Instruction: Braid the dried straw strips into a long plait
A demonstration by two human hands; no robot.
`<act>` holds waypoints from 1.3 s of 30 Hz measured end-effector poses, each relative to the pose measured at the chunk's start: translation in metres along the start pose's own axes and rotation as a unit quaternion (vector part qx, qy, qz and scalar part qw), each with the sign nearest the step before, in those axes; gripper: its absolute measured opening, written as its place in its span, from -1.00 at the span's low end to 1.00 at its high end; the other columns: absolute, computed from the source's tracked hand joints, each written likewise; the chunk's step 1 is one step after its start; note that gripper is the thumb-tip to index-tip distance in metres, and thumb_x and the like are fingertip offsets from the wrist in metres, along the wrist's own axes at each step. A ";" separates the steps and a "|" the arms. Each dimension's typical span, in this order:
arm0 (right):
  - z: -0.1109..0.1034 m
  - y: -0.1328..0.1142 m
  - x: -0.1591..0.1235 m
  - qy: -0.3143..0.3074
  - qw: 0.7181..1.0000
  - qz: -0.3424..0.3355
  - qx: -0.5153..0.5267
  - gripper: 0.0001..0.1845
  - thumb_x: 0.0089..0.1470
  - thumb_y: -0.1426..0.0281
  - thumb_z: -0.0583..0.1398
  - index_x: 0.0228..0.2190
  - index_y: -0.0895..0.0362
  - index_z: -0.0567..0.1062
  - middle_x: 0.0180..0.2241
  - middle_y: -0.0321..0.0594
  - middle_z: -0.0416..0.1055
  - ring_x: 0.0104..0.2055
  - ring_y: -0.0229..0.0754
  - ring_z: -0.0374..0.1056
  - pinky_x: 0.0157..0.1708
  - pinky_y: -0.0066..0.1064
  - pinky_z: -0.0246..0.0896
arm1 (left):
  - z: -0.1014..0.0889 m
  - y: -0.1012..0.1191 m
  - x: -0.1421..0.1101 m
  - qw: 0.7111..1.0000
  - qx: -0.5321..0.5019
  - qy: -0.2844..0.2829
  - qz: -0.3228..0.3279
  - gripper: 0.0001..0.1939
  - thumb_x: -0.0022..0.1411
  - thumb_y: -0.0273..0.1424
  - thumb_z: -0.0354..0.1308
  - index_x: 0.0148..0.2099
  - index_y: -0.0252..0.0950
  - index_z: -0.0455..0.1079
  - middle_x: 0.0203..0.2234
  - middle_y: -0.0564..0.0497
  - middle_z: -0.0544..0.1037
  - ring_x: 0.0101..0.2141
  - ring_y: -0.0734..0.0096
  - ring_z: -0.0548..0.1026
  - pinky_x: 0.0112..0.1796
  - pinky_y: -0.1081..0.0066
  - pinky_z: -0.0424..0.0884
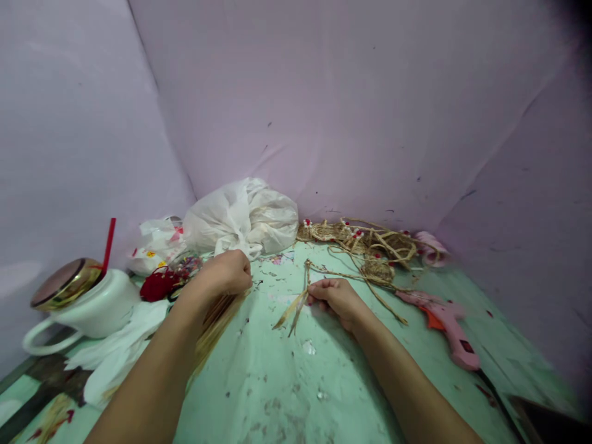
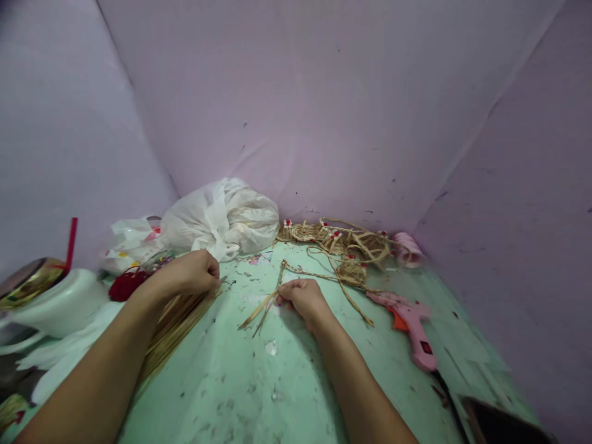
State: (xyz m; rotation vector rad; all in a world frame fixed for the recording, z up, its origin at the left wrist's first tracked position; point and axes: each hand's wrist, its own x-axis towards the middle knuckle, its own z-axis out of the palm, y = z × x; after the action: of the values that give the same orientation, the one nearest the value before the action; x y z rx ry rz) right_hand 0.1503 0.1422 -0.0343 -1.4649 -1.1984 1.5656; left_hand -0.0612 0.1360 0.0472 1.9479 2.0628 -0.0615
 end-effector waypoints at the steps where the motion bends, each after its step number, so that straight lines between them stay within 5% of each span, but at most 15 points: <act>1: 0.000 0.000 0.000 -0.003 1.000 -0.002 0.001 -0.88 -0.26 0.42 0.19 -0.65 0.25 0.42 -0.68 -0.25 0.37 -0.73 -0.45 0.06 -0.74 -0.57 -0.16 | 0.000 -0.003 0.000 1.000 0.012 -0.011 -0.009 -0.88 -0.26 -0.43 0.06 -0.57 -0.26 0.41 -0.59 -0.02 0.46 -0.54 0.37 0.37 -0.52 0.47 0.15; 8: -0.003 0.002 0.002 -0.025 1.000 -0.007 0.014 -0.87 -0.25 0.40 0.18 -0.64 0.24 0.42 -0.68 -0.26 0.38 -0.74 -0.46 0.03 -0.76 -0.59 -0.19 | 0.017 -0.008 0.011 0.997 0.055 0.008 -0.059 -0.88 -0.20 -0.37 0.05 -0.56 -0.29 0.38 -0.59 -0.12 0.46 -0.44 0.23 0.41 -0.42 0.40 0.22; 15: -0.003 -0.001 0.001 -0.017 1.000 0.002 -0.001 -0.88 -0.24 0.42 0.18 -0.65 0.25 0.41 -0.69 -0.27 0.36 -0.74 -0.46 0.00 -0.77 -0.59 -0.24 | 0.019 -0.013 0.016 0.997 0.032 0.005 -0.069 -0.90 -0.22 -0.39 0.07 -0.59 -0.29 0.37 -0.60 -0.09 0.46 -0.50 0.32 0.39 -0.47 0.45 0.18; 19: -0.003 0.000 0.001 -0.020 1.000 -0.003 -0.004 -0.89 -0.25 0.43 0.18 -0.65 0.25 0.41 -0.69 -0.27 0.36 -0.74 -0.46 0.01 -0.77 -0.59 -0.24 | 0.018 -0.011 0.016 0.995 -0.049 0.076 -0.029 -0.87 -0.18 -0.40 0.04 -0.56 -0.29 0.40 -0.61 -0.03 0.44 -0.54 0.41 0.34 -0.52 0.48 0.12; 23: -0.003 0.000 0.002 -0.022 1.000 -0.002 0.005 -0.89 -0.25 0.43 0.18 -0.66 0.25 0.40 -0.70 -0.28 0.35 -0.75 -0.46 0.00 -0.77 -0.58 -0.26 | 0.022 0.003 0.017 0.958 -0.225 0.168 0.055 -0.80 -0.08 -0.32 0.01 -0.53 -0.33 0.39 -0.68 0.06 0.36 -0.58 0.50 0.28 -0.52 0.52 0.11; 28: -0.004 -0.002 0.001 -0.029 0.999 -0.008 0.028 -0.89 -0.24 0.45 0.17 -0.68 0.25 0.40 -0.72 -0.29 0.34 -0.75 -0.47 -0.01 -0.75 -0.58 -0.23 | 0.045 0.037 0.017 0.912 -0.389 0.082 0.099 -0.79 -0.13 -0.30 0.06 -0.56 -0.37 0.34 -0.75 0.13 0.24 -0.68 0.61 0.13 -0.60 0.55 0.06; 34: -0.004 -0.003 0.000 -0.032 0.998 -0.010 0.045 -0.89 -0.22 0.49 0.15 -0.68 0.26 0.40 -0.74 -0.31 0.32 -0.76 -0.48 -0.01 -0.75 -0.58 -0.21 | 0.075 0.061 0.022 0.927 -0.357 0.051 0.101 -0.80 -0.17 -0.35 0.04 -0.61 -0.39 0.37 -0.75 0.08 0.30 -0.65 0.57 0.19 -0.58 0.53 0.08; 39: -0.004 -0.004 0.000 -0.024 0.998 -0.011 0.065 -0.90 -0.21 0.51 0.15 -0.67 0.26 0.40 -0.72 -0.32 0.33 -0.76 -0.48 0.01 -0.75 -0.58 -0.19 | 0.072 0.063 0.023 0.930 -0.365 -0.010 0.048 -0.78 -0.20 -0.33 0.06 -0.59 -0.41 0.41 -0.82 0.12 0.21 -0.71 0.61 0.10 -0.64 0.53 0.01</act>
State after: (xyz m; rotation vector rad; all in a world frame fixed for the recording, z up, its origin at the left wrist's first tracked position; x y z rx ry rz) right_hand 0.1539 0.1439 -0.0307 -1.3340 -1.1144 1.6405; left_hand 0.0139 0.1463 -0.0163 1.5453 1.6246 0.6159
